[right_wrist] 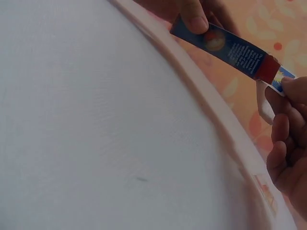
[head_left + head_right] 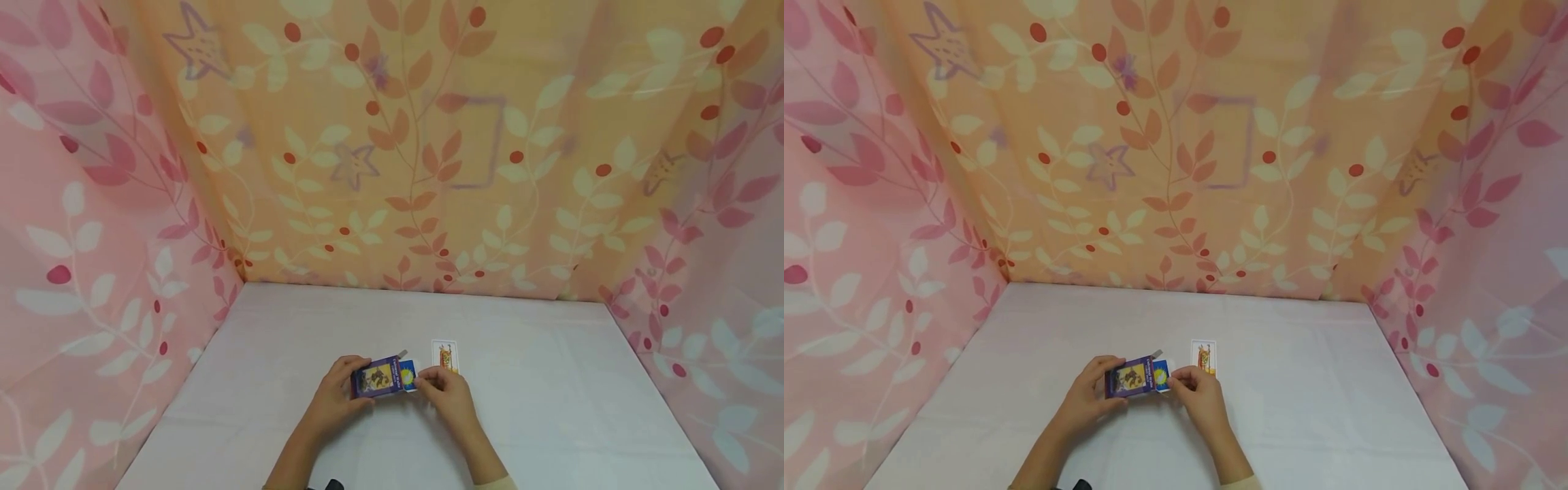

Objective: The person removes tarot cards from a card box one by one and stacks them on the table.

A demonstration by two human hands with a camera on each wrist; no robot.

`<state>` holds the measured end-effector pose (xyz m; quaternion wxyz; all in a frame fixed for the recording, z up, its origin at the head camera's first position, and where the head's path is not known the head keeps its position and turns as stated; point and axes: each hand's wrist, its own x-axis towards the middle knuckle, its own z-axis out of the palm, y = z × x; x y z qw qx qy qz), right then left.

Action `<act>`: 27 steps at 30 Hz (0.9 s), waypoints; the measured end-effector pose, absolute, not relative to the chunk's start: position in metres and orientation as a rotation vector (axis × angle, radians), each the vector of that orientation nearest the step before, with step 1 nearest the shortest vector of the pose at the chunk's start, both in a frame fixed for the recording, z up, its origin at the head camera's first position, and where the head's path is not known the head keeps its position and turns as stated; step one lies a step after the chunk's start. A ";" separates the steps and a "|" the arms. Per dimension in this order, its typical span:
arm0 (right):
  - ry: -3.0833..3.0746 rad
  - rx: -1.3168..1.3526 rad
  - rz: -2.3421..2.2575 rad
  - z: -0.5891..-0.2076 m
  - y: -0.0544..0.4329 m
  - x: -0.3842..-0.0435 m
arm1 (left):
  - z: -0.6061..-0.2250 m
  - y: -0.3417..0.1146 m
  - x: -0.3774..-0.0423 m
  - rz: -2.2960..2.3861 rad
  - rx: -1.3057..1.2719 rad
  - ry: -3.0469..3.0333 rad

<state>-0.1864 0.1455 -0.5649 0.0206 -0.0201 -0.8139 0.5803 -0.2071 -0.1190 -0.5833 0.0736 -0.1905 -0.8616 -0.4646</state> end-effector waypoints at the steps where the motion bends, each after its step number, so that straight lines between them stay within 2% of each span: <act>1: -2.514 -0.065 1.803 -0.564 0.146 -0.186 | -0.583 -0.119 -0.207 -1.406 -0.559 -2.588; 27: -2.282 -0.097 1.660 -0.556 0.156 -0.184 | -0.587 -0.122 -0.209 -1.410 -0.526 -2.561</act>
